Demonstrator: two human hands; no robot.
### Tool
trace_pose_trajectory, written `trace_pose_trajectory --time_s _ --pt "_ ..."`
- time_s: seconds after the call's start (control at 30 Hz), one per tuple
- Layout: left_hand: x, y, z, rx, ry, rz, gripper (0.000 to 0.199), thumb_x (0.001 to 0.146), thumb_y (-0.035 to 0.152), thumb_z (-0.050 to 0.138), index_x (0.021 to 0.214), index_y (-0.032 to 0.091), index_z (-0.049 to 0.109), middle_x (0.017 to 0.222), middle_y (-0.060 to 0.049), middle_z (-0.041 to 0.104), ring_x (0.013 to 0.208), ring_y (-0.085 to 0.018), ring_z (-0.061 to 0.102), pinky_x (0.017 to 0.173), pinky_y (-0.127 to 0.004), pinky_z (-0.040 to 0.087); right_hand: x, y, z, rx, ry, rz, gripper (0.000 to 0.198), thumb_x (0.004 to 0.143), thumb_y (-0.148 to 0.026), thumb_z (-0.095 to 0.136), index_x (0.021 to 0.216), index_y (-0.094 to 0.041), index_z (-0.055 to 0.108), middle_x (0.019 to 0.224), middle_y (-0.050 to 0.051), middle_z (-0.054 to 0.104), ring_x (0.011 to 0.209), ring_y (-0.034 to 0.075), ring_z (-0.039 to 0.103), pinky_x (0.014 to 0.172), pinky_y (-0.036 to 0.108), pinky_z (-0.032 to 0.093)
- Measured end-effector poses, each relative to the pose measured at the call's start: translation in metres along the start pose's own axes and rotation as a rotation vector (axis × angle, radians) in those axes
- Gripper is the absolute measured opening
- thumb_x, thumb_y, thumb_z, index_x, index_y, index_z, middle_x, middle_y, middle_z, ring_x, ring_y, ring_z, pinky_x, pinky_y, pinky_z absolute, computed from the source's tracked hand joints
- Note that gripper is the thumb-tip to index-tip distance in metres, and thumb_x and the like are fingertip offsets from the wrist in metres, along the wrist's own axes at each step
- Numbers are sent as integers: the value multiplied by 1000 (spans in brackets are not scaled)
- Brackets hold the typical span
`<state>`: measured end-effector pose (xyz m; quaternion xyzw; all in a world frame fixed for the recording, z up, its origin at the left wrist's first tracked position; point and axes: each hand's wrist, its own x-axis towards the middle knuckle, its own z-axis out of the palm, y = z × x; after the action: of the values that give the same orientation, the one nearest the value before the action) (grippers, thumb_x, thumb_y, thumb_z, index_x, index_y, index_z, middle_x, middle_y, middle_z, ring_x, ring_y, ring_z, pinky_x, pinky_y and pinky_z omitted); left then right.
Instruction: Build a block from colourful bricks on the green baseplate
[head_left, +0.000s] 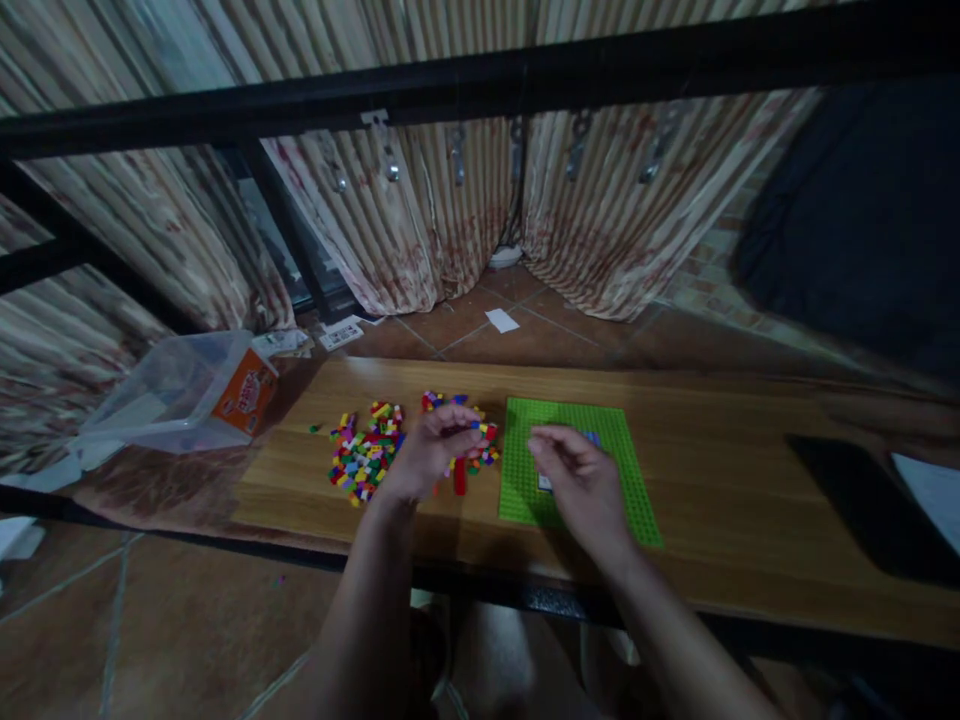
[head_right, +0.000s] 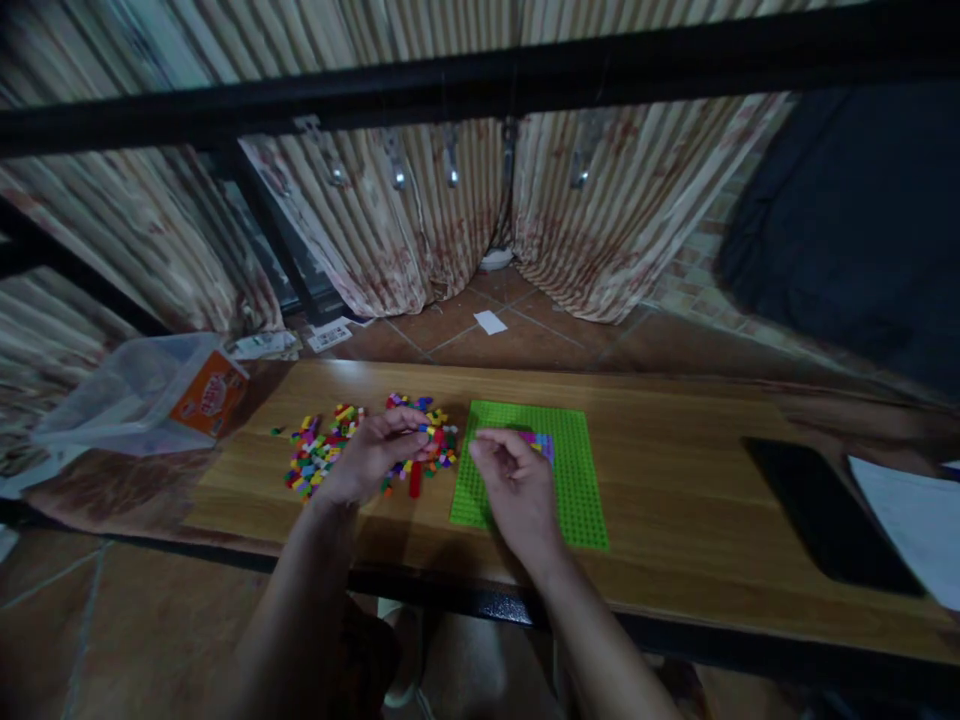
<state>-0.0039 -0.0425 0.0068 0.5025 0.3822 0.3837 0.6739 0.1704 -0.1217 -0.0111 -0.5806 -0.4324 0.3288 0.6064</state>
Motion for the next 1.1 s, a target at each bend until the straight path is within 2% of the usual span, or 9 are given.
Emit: trace_pose_trajectory --time_s 0.2,0.37,0.53,0.6,0.7,0.8,0.9,1.0,1.1 --pt "-4 -12 35 -82 -57 21 28 67 29 81 83 14 64 71 -1 67 66 -11 64 64 -23 50 3 -4 20 227 -5 78 21 70 -38 73 80 -19 70 66 0 69 57 13 60 55 26 47" --pt "-4 -16 41 -103 -53 24 28 65 30 82 79 12 65 67 -1 66 62 -10 62 61 -22 49 3 1 18 231 -2 50 16 72 -35 72 76 -20 71 63 -1 67 56 12 59 55 26 47" --pt "-6 -13 40 -202 -40 -73 32 62 31 84 81 13 66 68 -1 68 61 -11 64 62 -23 51 3 9 19 232 -32 76 19 73 -38 71 77 -19 71 63 0 67 56 13 59 56 27 49" --pt "-7 -11 35 -202 -22 -93 32 61 30 84 82 13 66 69 -2 69 63 -12 65 63 -23 51 4 13 20 179 -46 78 21 74 -39 69 78 -19 70 63 0 67 56 14 60 56 28 50" --pt "-6 -10 23 -144 64 -83 31 62 28 83 82 13 65 72 -2 69 66 -13 67 66 -24 53 4 17 23 -71 -98 -9 19 80 -37 63 82 -20 71 68 2 69 61 16 62 60 29 50" --pt "-6 -11 9 -67 135 -71 28 65 26 81 84 12 64 71 -2 69 66 -13 67 66 -25 53 1 17 30 -383 -200 -153 16 85 -27 57 83 -21 71 80 5 72 73 19 65 70 32 49" --pt "-7 -14 2 -14 154 -79 25 67 23 79 85 12 64 71 -2 68 66 -13 66 65 -26 53 -1 18 37 -570 -266 -221 18 85 -17 54 84 -20 71 87 8 73 80 20 66 76 33 49" --pt "-8 -16 -2 6 183 -103 25 66 22 78 85 13 65 74 -2 68 66 -13 66 64 -25 52 -1 21 42 -589 -288 -224 19 84 -14 54 89 -20 71 91 8 73 84 21 67 80 34 50" --pt "-8 -16 -3 16 181 -96 23 65 21 77 83 13 67 73 -1 67 62 -11 63 60 -22 48 -1 23 45 -405 -249 -128 20 86 -25 54 99 -19 69 91 8 74 80 21 69 75 34 53"
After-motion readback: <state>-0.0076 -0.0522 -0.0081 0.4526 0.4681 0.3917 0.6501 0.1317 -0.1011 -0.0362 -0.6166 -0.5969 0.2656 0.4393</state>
